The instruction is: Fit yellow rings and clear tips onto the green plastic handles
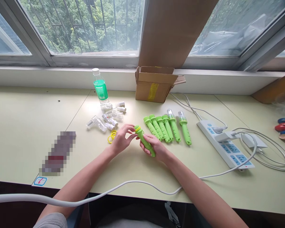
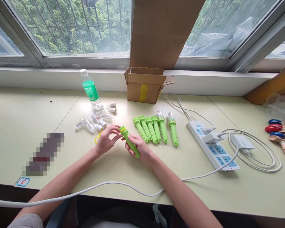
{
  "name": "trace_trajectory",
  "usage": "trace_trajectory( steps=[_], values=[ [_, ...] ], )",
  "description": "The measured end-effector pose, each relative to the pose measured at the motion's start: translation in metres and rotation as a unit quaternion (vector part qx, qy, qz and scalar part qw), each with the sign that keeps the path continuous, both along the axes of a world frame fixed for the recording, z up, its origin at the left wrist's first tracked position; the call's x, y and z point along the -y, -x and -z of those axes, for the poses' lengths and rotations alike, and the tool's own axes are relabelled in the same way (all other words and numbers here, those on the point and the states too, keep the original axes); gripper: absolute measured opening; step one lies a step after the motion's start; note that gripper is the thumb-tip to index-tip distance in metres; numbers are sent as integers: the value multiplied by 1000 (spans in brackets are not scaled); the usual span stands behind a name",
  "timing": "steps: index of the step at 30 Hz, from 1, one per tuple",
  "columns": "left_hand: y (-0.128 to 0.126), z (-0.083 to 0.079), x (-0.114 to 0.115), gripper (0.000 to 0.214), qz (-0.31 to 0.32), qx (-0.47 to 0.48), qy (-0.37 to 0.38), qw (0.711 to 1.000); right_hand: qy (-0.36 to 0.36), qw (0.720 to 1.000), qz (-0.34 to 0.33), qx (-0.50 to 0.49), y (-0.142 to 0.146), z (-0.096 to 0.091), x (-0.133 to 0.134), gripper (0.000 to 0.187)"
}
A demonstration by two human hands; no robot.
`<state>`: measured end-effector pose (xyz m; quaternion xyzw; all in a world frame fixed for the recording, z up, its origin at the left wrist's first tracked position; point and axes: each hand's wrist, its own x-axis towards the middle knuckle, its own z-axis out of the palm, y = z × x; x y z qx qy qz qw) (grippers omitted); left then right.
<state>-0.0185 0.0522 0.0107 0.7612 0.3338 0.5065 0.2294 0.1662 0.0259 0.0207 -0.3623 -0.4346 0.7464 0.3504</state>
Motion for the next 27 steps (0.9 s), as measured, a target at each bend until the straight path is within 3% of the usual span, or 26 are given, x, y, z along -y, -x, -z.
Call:
trace_trajectory(
  steps=[12, 27],
  values=[
    [0, 0, -1, 9, 16, -13, 15, 1000, -18, 1000, 1, 19, 1, -7, 2, 33],
    [2, -4, -2, 32, 25, -7, -14, 1000, -17, 1000, 5, 10, 3, -6, 2, 30]
  ],
)
